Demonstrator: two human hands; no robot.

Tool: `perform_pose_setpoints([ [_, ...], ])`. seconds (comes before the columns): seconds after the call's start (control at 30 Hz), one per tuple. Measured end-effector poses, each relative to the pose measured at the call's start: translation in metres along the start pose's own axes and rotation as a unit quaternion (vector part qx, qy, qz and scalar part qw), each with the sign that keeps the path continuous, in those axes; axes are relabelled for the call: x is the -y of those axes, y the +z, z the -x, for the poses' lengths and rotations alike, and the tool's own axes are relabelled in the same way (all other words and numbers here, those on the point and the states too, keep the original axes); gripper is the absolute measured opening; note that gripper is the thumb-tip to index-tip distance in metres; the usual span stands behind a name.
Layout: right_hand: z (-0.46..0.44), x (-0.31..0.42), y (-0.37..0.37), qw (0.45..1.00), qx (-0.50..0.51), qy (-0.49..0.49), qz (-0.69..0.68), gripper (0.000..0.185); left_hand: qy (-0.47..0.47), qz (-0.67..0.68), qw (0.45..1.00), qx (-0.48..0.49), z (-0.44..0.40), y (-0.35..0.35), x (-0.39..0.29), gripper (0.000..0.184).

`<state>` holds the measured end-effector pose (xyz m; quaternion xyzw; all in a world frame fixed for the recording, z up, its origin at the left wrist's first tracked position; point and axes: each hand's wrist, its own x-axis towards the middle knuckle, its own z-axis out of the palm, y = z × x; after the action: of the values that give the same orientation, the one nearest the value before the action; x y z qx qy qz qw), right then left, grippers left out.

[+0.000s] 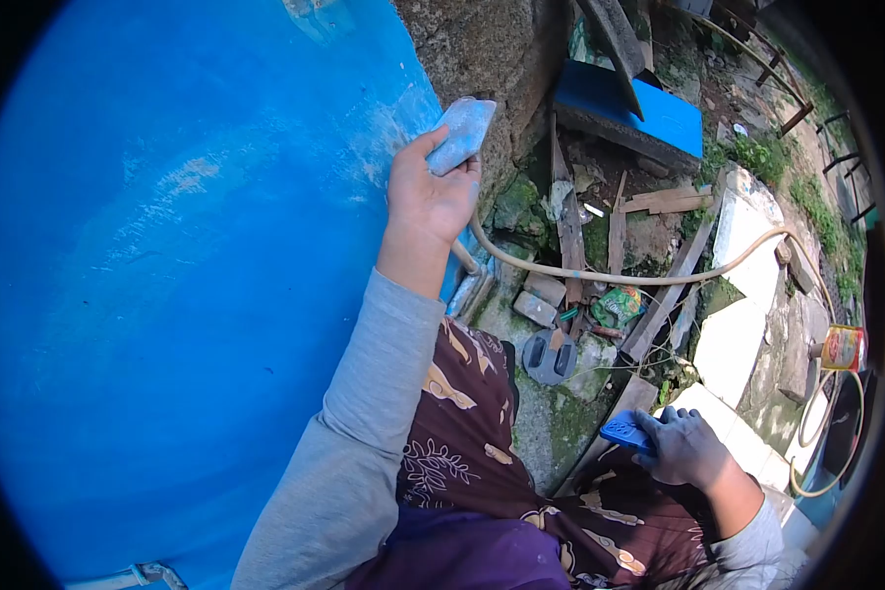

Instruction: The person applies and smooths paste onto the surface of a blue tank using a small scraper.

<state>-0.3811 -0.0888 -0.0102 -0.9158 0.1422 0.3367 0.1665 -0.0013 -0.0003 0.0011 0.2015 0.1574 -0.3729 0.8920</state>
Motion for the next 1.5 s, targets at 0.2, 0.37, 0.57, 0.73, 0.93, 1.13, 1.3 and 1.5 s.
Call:
perform_pose_setpoints([
  [0.2,-0.002,-0.002,-0.002,1.000,0.006,-0.001,0.003,0.059,0.016,0.000,1.000,0.001,0.014,0.003,-0.003,0.033],
  [0.37,0.000,-0.002,-0.002,1.000,-0.001,0.000,-0.012,0.058,-0.007,0.015,1.000,0.018,0.013,0.005,-0.007,0.032],
  [0.57,-0.004,-0.001,-0.003,1.000,-0.001,-0.006,-0.002,0.058,0.002,-0.003,1.000,0.009,0.000,0.000,-0.003,0.033],
  [0.73,-0.001,-0.002,0.000,1.000,0.001,-0.002,-0.003,0.059,-0.016,0.005,1.000,0.008,0.004,0.004,-0.003,0.035],
  [0.93,-0.001,-0.001,0.002,1.000,0.006,0.004,0.012,0.059,0.023,-0.017,1.000,-0.009,-0.004,-0.001,0.002,0.036],
  [1.13,0.002,-0.002,0.004,1.000,0.012,0.012,0.004,0.060,0.006,-0.005,1.000,-0.006,0.001,0.001,0.000,0.038],
  [1.3,-0.001,-0.003,0.003,1.000,0.014,0.003,0.011,0.061,0.018,-0.024,1.000,-0.005,-0.006,-0.003,0.003,0.037],
  [1.5,-0.002,-0.003,0.001,1.000,0.019,0.009,-0.001,0.062,-0.043,0.014,0.999,0.012,0.004,0.001,-0.011,0.035],
])
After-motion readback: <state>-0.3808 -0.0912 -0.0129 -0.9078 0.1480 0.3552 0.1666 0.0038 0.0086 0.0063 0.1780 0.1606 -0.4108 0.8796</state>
